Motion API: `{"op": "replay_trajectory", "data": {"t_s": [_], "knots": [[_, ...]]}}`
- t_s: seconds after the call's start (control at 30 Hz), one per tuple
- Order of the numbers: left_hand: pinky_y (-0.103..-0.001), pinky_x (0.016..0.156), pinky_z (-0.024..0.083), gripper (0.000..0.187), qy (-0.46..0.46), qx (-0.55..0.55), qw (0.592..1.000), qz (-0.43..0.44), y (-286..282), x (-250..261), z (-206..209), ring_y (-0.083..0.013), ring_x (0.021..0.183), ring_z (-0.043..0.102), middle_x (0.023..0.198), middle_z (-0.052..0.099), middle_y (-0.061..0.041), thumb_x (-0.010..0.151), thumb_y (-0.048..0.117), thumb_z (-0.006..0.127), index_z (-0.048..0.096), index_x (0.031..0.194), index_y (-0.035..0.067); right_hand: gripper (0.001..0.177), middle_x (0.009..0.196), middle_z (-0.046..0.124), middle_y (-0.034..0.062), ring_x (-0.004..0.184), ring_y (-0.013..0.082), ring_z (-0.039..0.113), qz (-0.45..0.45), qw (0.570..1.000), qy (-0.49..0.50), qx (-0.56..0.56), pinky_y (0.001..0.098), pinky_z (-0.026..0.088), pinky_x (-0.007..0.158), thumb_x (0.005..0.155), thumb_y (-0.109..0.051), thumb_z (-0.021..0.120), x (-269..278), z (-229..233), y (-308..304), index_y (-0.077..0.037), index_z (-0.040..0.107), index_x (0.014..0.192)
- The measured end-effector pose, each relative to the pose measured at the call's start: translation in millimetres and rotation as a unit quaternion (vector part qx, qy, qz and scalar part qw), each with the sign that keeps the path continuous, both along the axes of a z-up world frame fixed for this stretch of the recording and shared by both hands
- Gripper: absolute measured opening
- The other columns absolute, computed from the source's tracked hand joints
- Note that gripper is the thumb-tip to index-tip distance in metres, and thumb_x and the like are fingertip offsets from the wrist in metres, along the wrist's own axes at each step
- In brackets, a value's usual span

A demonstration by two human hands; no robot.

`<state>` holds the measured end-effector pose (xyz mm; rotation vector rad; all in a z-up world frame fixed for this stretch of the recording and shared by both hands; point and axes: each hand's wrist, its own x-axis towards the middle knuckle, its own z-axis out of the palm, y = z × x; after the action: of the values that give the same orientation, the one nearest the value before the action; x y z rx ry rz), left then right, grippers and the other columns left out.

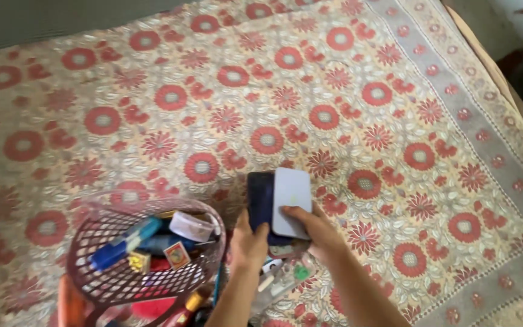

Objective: Organize personal items and cosmetics into a wooden box and a basket on a bed.

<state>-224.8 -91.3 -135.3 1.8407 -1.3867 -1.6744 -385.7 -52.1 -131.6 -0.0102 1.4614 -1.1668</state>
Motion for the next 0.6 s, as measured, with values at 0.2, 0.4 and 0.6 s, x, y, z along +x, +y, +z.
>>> {"op": "replay_trajectory", "data": {"t_s": [0.2, 0.4, 0.6], "knots": [[-0.047, 0.102, 0.042, 0.072, -0.087, -0.130, 0.987, -0.030, 4.6, 4.6, -105.1, -0.0417, 0.127, 0.054, 0.140, 0.056, -0.025, 0.082, 0.026, 0.075, 0.045, 0.145, 0.009, 0.058, 0.113, 0.075, 0.0110, 0.097, 0.0204, 0.073, 0.033, 0.995, 0.062, -0.070, 0.0347, 0.058, 0.086, 0.078, -0.019, 0.081, -2.8, -65.2, -2.7, -0.001, 0.062, 0.130], [-0.045, 0.112, 0.043, 0.060, -0.129, -0.074, 0.987, -0.064, 5.7, 7.5, -97.6, -0.0381, 0.133, 0.055, 0.142, 0.060, -0.021, 0.090, 0.028, 0.066, 0.053, 0.145, 0.008, 0.064, 0.113, 0.075, 0.0141, 0.098, 0.0221, 0.073, 0.087, 0.975, 0.199, 0.045, 0.0362, 0.058, 0.088, 0.074, -0.029, 0.085, 23.2, -35.4, -6.2, -0.003, 0.058, 0.126], [-0.048, 0.111, 0.035, 0.072, -0.095, -0.076, 0.988, -0.091, 13.3, 15.1, -79.3, -0.0431, 0.138, 0.041, 0.150, 0.044, -0.028, 0.095, 0.038, 0.062, 0.036, 0.153, 0.005, 0.063, 0.112, 0.069, 0.0203, 0.105, 0.0364, 0.061, 0.142, 0.844, 0.511, 0.075, 0.0470, 0.049, 0.092, 0.081, -0.039, 0.086, 60.0, -59.8, 7.2, -0.002, 0.059, 0.124]]}}
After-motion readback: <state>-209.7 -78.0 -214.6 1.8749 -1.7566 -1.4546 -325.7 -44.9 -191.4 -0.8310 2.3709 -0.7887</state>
